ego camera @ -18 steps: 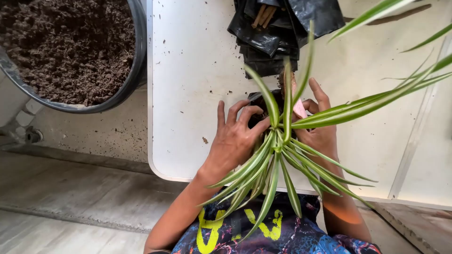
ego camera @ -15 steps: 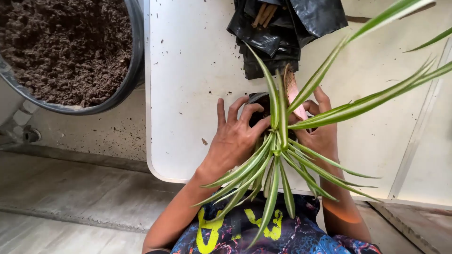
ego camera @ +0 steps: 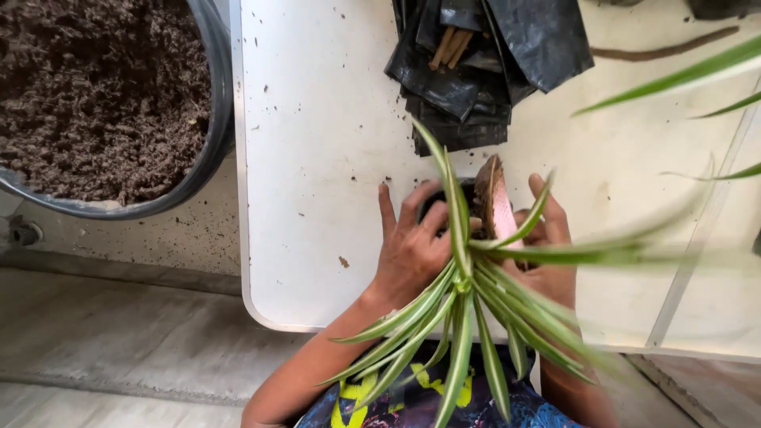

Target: Scooping soil into a nursery bag and planting a spider plant.

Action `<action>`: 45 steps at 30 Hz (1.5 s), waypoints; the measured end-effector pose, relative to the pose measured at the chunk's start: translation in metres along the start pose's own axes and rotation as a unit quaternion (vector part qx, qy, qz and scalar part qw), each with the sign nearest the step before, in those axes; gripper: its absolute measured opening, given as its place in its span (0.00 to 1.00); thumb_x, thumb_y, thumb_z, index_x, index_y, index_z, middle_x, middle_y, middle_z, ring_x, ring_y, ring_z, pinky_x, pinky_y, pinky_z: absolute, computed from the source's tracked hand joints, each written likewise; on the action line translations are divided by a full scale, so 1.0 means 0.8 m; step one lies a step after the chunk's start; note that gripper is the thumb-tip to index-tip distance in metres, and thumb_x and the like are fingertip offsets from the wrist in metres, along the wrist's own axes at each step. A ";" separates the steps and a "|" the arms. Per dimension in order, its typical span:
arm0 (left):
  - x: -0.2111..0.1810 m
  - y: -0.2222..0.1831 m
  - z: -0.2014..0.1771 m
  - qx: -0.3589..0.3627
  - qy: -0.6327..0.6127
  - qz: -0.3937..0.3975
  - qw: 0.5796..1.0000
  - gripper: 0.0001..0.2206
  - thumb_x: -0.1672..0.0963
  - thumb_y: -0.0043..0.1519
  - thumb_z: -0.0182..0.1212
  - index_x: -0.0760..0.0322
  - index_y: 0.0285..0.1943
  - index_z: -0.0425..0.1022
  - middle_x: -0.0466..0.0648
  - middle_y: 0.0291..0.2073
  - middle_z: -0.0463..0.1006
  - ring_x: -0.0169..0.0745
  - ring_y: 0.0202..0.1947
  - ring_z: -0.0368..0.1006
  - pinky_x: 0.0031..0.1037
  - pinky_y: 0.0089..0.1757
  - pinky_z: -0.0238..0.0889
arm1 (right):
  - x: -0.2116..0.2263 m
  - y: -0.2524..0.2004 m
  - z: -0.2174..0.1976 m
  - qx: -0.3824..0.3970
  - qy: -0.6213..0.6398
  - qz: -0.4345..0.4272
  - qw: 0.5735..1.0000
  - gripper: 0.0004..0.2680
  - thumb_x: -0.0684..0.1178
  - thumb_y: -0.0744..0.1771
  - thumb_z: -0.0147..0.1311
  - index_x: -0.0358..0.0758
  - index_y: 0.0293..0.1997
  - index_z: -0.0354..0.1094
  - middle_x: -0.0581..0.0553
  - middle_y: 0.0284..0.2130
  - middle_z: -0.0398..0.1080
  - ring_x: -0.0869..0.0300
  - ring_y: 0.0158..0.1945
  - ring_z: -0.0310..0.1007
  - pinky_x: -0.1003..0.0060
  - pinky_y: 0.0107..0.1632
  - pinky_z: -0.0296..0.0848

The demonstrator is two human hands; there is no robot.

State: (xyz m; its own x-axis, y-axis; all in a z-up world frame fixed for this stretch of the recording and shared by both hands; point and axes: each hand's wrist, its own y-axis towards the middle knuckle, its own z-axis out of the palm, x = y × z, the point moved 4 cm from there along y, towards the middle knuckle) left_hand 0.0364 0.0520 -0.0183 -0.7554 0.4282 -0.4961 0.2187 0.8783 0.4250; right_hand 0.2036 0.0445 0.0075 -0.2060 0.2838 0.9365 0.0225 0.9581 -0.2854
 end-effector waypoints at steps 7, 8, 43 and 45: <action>-0.019 0.014 -0.036 0.026 -0.149 0.019 0.988 0.08 0.58 0.69 0.48 0.63 0.43 0.74 0.47 0.39 0.81 0.56 0.62 0.68 0.60 0.67 0.33 | 0.022 0.005 0.005 -0.019 -0.025 0.079 0.996 0.38 0.38 0.58 0.66 0.45 0.78 0.47 0.43 0.41 0.72 0.60 0.37 0.75 0.69 0.42 0.72; -0.017 0.016 -0.035 0.013 -0.151 0.011 0.988 0.06 0.60 0.68 0.52 0.61 0.42 0.76 0.43 0.37 0.81 0.53 0.58 0.69 0.58 0.65 0.39 | 0.026 0.008 0.005 -0.003 -0.009 0.058 0.998 0.38 0.40 0.59 0.67 0.44 0.78 0.47 0.45 0.36 0.72 0.62 0.35 0.73 0.71 0.40 0.70; 0.041 0.006 -0.064 -0.043 -0.158 0.013 0.986 0.07 0.57 0.57 0.71 0.58 0.43 0.82 0.47 0.27 0.81 0.42 0.30 0.76 0.45 0.49 0.68 | 0.012 0.059 0.063 0.014 -0.042 0.165 0.985 0.28 0.41 0.66 0.55 0.60 0.76 0.51 0.41 0.36 0.73 0.59 0.30 0.65 0.66 0.35 0.67; 0.063 -0.004 -0.069 -0.027 -0.151 0.015 0.988 0.07 0.53 0.66 0.60 0.52 0.49 0.80 0.42 0.31 0.78 0.40 0.34 0.74 0.50 0.55 0.61 | 0.027 0.060 0.083 0.018 -0.026 0.133 0.991 0.26 0.46 0.66 0.54 0.57 0.75 0.52 0.42 0.43 0.78 0.62 0.30 0.65 0.68 0.37 0.67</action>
State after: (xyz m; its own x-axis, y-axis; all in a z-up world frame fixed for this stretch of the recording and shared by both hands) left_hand -0.0364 0.0590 -0.0024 -0.5279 0.5056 -0.6824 0.1990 0.8548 0.4794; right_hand 0.1352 0.0944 0.0004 -0.2468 0.5232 0.8157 0.0476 0.8473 -0.5290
